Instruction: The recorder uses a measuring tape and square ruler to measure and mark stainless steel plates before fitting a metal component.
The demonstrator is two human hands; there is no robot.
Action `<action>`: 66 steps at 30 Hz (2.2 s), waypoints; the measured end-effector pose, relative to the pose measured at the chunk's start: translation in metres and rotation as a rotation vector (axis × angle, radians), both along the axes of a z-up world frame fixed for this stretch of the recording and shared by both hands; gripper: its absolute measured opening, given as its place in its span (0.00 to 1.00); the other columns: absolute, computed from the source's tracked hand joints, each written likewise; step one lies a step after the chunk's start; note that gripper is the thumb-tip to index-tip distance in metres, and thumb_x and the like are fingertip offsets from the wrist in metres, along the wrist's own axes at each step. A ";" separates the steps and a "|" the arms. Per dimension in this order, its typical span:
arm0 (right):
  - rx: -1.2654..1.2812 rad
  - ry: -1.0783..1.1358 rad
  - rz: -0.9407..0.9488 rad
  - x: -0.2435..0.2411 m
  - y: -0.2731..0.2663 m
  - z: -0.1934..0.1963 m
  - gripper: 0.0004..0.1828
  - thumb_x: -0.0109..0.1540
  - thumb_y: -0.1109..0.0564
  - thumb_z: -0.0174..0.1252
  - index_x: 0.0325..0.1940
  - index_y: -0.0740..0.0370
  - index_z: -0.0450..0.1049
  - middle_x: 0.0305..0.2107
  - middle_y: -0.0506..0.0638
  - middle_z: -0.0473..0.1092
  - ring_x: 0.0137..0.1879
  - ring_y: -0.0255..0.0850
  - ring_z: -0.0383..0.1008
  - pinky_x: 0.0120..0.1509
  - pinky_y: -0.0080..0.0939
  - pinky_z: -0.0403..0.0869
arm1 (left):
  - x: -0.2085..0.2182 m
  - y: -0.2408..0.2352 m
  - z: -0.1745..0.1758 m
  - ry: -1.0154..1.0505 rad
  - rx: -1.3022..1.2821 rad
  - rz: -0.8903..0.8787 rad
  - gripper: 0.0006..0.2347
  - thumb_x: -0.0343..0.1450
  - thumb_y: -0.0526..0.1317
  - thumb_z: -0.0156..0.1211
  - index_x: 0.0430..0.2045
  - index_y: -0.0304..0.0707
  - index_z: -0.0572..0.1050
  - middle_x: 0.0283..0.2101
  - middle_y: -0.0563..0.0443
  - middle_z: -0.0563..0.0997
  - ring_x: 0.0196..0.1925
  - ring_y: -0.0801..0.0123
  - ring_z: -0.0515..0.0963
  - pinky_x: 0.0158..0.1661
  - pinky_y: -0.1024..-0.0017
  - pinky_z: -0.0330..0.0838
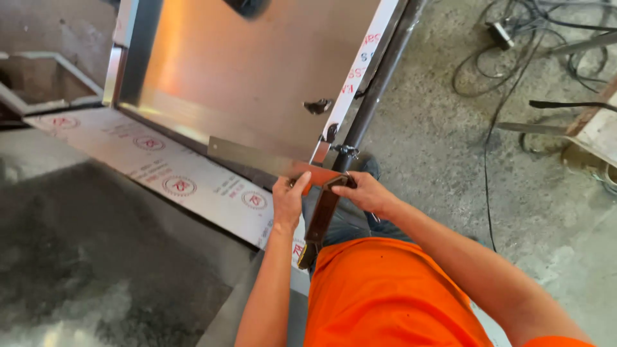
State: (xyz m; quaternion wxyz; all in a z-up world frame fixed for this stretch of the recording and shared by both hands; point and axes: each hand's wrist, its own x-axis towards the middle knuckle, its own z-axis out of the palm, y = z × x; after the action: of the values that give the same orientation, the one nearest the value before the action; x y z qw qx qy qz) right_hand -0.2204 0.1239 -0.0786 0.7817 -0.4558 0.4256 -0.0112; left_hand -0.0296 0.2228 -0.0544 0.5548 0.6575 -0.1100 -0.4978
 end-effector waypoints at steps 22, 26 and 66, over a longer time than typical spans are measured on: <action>0.116 -0.063 -0.165 0.017 0.007 -0.019 0.11 0.66 0.52 0.61 0.46 0.62 0.78 0.19 0.37 0.61 0.22 0.26 0.54 0.23 0.34 0.54 | 0.017 -0.032 0.009 -0.165 0.163 -0.198 0.13 0.67 0.40 0.70 0.39 0.27 0.82 0.39 0.49 0.86 0.39 0.74 0.81 0.44 0.75 0.75; 0.186 -0.073 -0.195 0.019 0.007 -0.013 0.12 0.66 0.52 0.60 0.48 0.62 0.77 0.18 0.38 0.60 0.20 0.27 0.53 0.22 0.34 0.52 | 0.019 -0.032 0.010 -0.235 0.229 -0.224 0.14 0.67 0.42 0.71 0.38 0.26 0.83 0.38 0.49 0.86 0.38 0.74 0.80 0.43 0.73 0.75; -1.065 0.418 0.437 0.045 -0.049 0.048 0.17 0.68 0.49 0.52 0.32 0.63 0.77 0.30 0.63 0.75 0.40 0.64 0.75 0.45 0.62 0.73 | 0.027 -0.027 -0.015 -0.396 0.141 -0.209 0.17 0.63 0.46 0.74 0.29 0.27 0.82 0.24 0.53 0.83 0.25 0.78 0.76 0.27 0.73 0.72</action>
State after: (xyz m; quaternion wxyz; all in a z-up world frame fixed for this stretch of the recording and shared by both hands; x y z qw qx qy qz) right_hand -0.1751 0.0747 -0.0303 0.3307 -0.8531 0.4026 0.0279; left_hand -0.0030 0.1959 -0.0694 0.4206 0.7643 -0.2492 -0.4205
